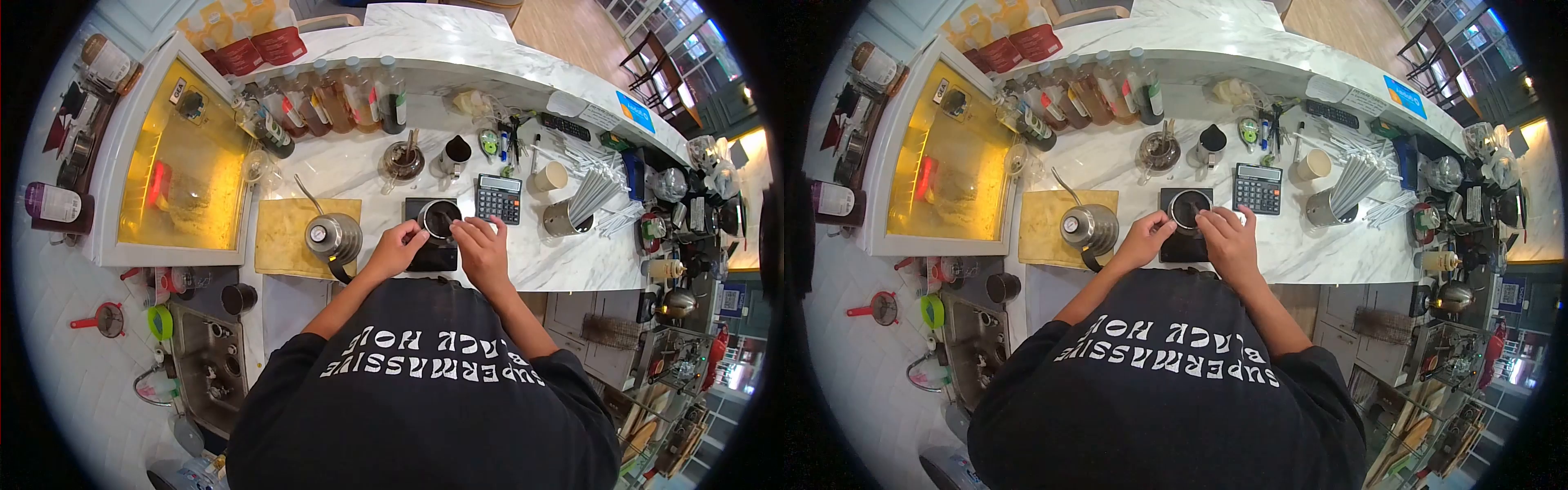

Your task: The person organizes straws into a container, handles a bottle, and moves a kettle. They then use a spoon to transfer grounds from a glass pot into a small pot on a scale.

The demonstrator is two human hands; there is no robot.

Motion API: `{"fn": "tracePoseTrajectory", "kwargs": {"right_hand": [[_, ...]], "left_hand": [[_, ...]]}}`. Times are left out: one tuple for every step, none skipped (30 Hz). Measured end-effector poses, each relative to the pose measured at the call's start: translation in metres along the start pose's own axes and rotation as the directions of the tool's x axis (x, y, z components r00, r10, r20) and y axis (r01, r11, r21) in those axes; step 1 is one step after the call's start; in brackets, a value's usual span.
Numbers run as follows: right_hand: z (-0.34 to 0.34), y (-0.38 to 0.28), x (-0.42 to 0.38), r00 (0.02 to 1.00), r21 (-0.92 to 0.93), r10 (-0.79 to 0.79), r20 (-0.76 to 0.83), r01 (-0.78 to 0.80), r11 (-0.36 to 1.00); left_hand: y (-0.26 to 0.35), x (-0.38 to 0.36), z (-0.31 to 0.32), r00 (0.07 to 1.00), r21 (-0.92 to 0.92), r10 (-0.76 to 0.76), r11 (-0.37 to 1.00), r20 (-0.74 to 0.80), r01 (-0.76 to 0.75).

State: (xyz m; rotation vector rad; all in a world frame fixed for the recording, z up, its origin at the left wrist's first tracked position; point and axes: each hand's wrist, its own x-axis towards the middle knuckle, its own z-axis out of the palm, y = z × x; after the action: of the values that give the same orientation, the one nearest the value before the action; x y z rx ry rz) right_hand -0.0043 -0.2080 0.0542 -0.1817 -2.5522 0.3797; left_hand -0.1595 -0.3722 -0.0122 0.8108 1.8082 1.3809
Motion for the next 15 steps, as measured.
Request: {"fn": "tracePoseTrajectory", "kwargs": {"right_hand": [[0.001,0.0,0.002,1.0,-0.021,0.014,-0.009,-0.015,1.0],[0.001,0.004,0.0,1.0,-0.037,0.018,-0.014,-0.018,0.999],[0.0,0.006,-0.001,1.0,-0.033,0.014,-0.013,-0.015,0.999],[-0.001,0.007,-0.004,1.0,-0.027,0.018,-0.01,-0.018,0.999],[-0.003,0.008,-0.007,1.0,-0.022,0.022,-0.007,-0.022,1.0],[-0.003,0.008,-0.009,1.0,-0.018,-0.001,-0.006,0.001,1.0],[-0.002,0.008,-0.009,1.0,-0.019,-0.004,-0.005,0.003,1.0],[0.0,0.006,-0.01,1.0,-0.006,-0.017,0.0,0.017,1.0],[0.001,0.003,-0.011,1.0,0.005,-0.029,0.005,0.029,1.0],[0.001,0.0,-0.008,1.0,0.013,-0.019,-0.018,0.019,1.0],[0.002,0.001,-0.007,1.0,0.011,-0.015,-0.015,0.015,1.0],[0.004,0.002,-0.006,1.0,-0.01,0.015,-0.028,-0.015,1.0],[0.005,0.002,-0.005,0.998,-0.029,0.042,-0.043,-0.044,0.999],[0.005,0.003,-0.005,0.996,-0.043,0.058,-0.065,-0.061,0.997],[0.004,0.006,-0.008,0.996,-0.036,0.066,-0.057,-0.069,0.997]], "left_hand": [[-0.002,0.0,0.001,1.0,-0.011,0.006,1.0,-0.004,-0.006],[-0.004,0.0,0.001,1.0,-0.021,0.012,1.0,-0.011,-0.012],[-0.004,0.0,0.001,1.0,-0.02,0.01,1.0,-0.016,-0.011],[-0.004,-0.001,0.001,1.0,-0.022,0.007,1.0,-0.015,-0.008],[-0.003,-0.001,0.001,1.0,-0.025,0.005,1.0,-0.013,-0.005],[-0.001,-0.001,0.0,1.0,-0.026,0.005,1.0,-0.017,-0.005],[0.001,-0.001,-0.001,1.0,-0.029,-0.004,1.0,-0.011,0.004],[0.003,-0.001,-0.001,1.0,-0.032,-0.015,0.999,-0.001,0.015],[0.003,-0.001,-0.001,1.0,-0.035,-0.017,0.999,0.004,0.017],[0.002,0.0,-0.001,1.0,-0.028,-0.002,1.0,-0.001,0.002],[0.002,0.0,-0.001,1.0,-0.019,0.012,1.0,-0.006,-0.012],[0.001,0.0,-0.001,1.0,-0.025,0.015,1.0,-0.005,-0.015],[0.001,0.0,-0.001,1.0,-0.025,0.014,1.0,-0.004,-0.014],[0.001,0.0,-0.002,1.0,-0.022,0.001,1.0,0.003,-0.001],[0.004,-0.001,-0.003,1.0,-0.02,-0.011,1.0,0.008,0.011]]}}
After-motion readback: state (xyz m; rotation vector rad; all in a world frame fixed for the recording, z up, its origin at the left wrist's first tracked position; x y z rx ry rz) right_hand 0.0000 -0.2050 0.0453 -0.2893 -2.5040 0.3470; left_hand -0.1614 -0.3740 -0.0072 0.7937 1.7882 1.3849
